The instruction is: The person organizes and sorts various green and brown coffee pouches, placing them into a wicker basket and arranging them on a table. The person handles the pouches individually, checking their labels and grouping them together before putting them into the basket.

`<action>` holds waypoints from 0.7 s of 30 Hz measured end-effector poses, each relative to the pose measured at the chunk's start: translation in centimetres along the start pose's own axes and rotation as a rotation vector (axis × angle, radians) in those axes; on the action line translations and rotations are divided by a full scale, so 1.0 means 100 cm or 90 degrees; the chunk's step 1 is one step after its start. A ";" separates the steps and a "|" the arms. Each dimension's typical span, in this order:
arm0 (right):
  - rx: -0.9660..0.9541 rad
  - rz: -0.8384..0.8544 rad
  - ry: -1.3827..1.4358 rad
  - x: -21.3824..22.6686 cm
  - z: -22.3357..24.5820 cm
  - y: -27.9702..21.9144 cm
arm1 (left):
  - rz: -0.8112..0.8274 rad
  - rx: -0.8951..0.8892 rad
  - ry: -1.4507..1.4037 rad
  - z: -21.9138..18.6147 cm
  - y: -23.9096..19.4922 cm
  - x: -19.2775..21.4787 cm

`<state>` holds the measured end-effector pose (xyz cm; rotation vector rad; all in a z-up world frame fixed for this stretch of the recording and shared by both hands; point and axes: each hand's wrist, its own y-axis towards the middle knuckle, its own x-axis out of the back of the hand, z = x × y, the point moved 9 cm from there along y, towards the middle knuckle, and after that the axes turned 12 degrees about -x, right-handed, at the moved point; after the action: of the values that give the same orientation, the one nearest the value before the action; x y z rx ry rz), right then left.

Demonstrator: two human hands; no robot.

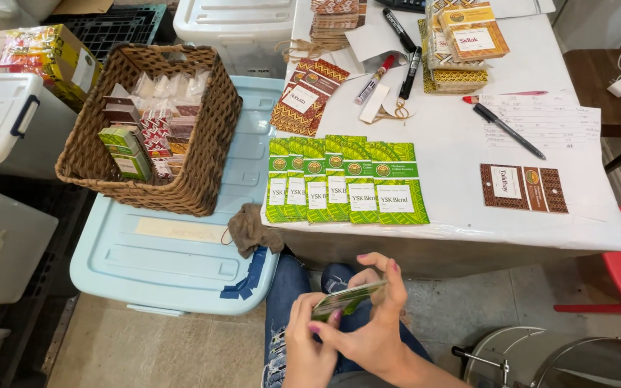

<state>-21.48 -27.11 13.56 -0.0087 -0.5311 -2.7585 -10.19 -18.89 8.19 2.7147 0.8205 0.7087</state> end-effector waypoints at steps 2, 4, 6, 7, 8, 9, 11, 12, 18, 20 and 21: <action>0.000 -0.029 -0.010 0.003 -0.006 0.000 | 0.024 -0.058 0.002 -0.012 -0.001 -0.009; 0.000 -0.055 -0.019 0.007 -0.007 0.001 | 0.045 -0.116 0.004 -0.020 -0.004 -0.017; -0.013 -0.042 -0.088 0.006 -0.006 0.004 | 0.088 0.125 -0.070 0.017 -0.017 -0.028; -0.013 -0.043 -0.088 0.006 -0.007 0.003 | 0.088 0.125 -0.070 0.022 -0.019 -0.030; -0.014 -0.032 -0.094 0.004 -0.010 0.003 | 0.093 0.098 -0.052 0.024 -0.018 -0.032; -0.015 -0.022 -0.099 0.002 -0.012 0.003 | 0.097 0.072 -0.033 0.027 -0.018 -0.033; 0.003 -0.041 -0.115 0.007 -0.017 0.004 | 0.121 0.007 -0.072 0.012 -0.010 -0.035; 0.023 -0.059 -0.127 0.009 -0.018 0.005 | 0.142 -0.060 -0.108 0.000 -0.006 -0.036; -0.033 -0.197 -0.145 0.060 -0.007 0.043 | 0.042 0.036 -0.021 0.014 0.048 0.019; -0.021 -0.207 -0.166 0.071 -0.006 0.049 | 0.087 0.048 0.003 0.024 0.058 0.016; -0.010 -0.217 -0.187 0.076 -0.005 0.052 | 0.133 0.062 0.028 0.030 0.062 0.012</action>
<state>-26.96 -34.26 15.48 -0.3640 -0.6358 -3.1163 -4.97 -23.51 8.14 2.9125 0.6009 0.7925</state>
